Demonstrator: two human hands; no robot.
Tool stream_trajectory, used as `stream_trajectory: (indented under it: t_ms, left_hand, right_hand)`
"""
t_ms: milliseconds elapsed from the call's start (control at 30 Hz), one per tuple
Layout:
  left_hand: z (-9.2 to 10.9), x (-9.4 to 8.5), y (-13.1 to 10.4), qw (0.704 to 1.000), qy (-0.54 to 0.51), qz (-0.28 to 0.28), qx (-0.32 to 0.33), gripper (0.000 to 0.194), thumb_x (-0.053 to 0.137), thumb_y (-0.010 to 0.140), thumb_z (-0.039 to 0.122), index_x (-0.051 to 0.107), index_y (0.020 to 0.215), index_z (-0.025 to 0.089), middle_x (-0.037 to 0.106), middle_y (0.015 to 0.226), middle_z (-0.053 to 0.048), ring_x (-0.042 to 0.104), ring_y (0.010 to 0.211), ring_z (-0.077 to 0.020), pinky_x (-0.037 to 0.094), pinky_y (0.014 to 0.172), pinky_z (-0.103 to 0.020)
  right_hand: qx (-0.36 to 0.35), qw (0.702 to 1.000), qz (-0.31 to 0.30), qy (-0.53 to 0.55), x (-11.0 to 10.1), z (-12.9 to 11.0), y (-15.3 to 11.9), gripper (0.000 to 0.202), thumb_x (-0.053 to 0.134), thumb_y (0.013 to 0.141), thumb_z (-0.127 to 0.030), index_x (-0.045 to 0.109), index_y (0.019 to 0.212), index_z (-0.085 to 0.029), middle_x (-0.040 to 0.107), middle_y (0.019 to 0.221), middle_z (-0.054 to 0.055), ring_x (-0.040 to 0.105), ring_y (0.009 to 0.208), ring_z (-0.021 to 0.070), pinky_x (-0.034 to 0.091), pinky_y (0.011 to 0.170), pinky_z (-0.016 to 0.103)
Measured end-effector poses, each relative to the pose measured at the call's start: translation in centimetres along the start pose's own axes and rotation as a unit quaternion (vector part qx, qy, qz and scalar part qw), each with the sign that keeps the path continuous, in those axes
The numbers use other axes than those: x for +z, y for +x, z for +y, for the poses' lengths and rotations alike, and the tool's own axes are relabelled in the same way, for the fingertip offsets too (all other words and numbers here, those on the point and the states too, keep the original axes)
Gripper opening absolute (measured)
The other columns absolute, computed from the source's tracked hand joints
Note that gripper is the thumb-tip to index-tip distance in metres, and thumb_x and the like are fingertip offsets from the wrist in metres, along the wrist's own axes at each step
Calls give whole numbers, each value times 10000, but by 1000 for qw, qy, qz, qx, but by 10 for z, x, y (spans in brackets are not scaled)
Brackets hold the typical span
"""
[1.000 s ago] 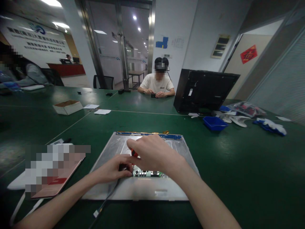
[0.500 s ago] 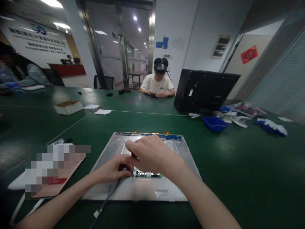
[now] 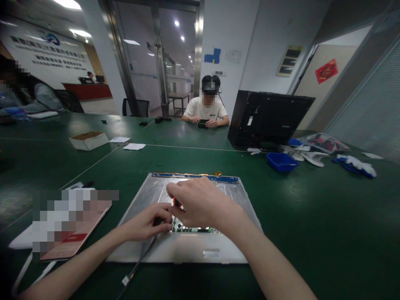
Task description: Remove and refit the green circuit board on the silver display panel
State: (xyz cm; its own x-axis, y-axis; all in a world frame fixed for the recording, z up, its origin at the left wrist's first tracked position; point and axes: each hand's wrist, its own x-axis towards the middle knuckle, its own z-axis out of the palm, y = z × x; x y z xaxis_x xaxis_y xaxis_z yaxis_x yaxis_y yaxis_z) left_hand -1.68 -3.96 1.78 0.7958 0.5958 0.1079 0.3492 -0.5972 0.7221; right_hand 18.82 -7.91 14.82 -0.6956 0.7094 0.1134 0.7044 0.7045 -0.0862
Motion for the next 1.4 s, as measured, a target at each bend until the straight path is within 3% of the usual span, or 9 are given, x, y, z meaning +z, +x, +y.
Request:
stream_trajectory:
  t_ms: [300, 567, 767, 1067, 1267, 1400]
  left_hand:
    - [1, 1, 3, 1000, -2, -5, -6, 335, 454, 944, 283, 603, 680, 139, 578, 882, -37, 508, 704, -127, 401, 644, -241]
    - [-3, 3, 0, 1000, -1, 20, 8, 118, 581, 854, 267, 597, 805, 161, 574, 854, -33, 525, 791, -175, 414, 712, -282]
    - [-2, 4, 1, 999, -8, 31, 18, 105, 597, 832, 228, 546, 767, 162, 537, 804, -7, 504, 738, -155, 387, 653, -258]
    - [-2, 2, 1, 1000, -19, 11, -20, 59, 606, 813, 151, 582, 760, 157, 566, 886, -16, 522, 781, -153, 399, 679, -262]
    - [-4, 3, 4, 999, -41, 25, -15, 137, 657, 769, 151, 549, 685, 151, 560, 835, -4, 516, 743, -141, 393, 645, -245]
    - [-5, 3, 4, 998, -41, 32, -31, 132, 685, 754, 169, 560, 716, 148, 572, 823, -4, 514, 724, -140, 394, 631, -241]
  right_hand:
    - [-7, 1000, 4, -5, 0, 1, -1, 122, 566, 847, -251, 566, 955, -196, 695, 858, 10, 594, 693, 148, 256, 521, 266]
    - [-4, 999, 14, -38, 3, 1, 1, 225, 543, 891, -413, 552, 909, -190, 677, 736, 8, 557, 604, 141, 211, 507, 269]
    - [-11, 1000, 9, -4, 0, -1, -1, 203, 624, 826, -351, 559, 929, -188, 674, 893, 24, 582, 707, 155, 247, 522, 267]
    - [2, 1000, -20, 4, -4, 2, -1, 187, 568, 865, -325, 556, 996, -192, 680, 899, 35, 600, 730, 166, 302, 549, 272]
    - [-9, 1000, -16, -5, -2, 0, -1, 129, 548, 848, -247, 543, 966, -196, 679, 867, 24, 580, 701, 155, 252, 524, 267]
    - [-5, 999, 15, -36, 3, -1, 2, 111, 546, 866, -288, 537, 927, -195, 672, 768, 11, 551, 625, 140, 193, 503, 267]
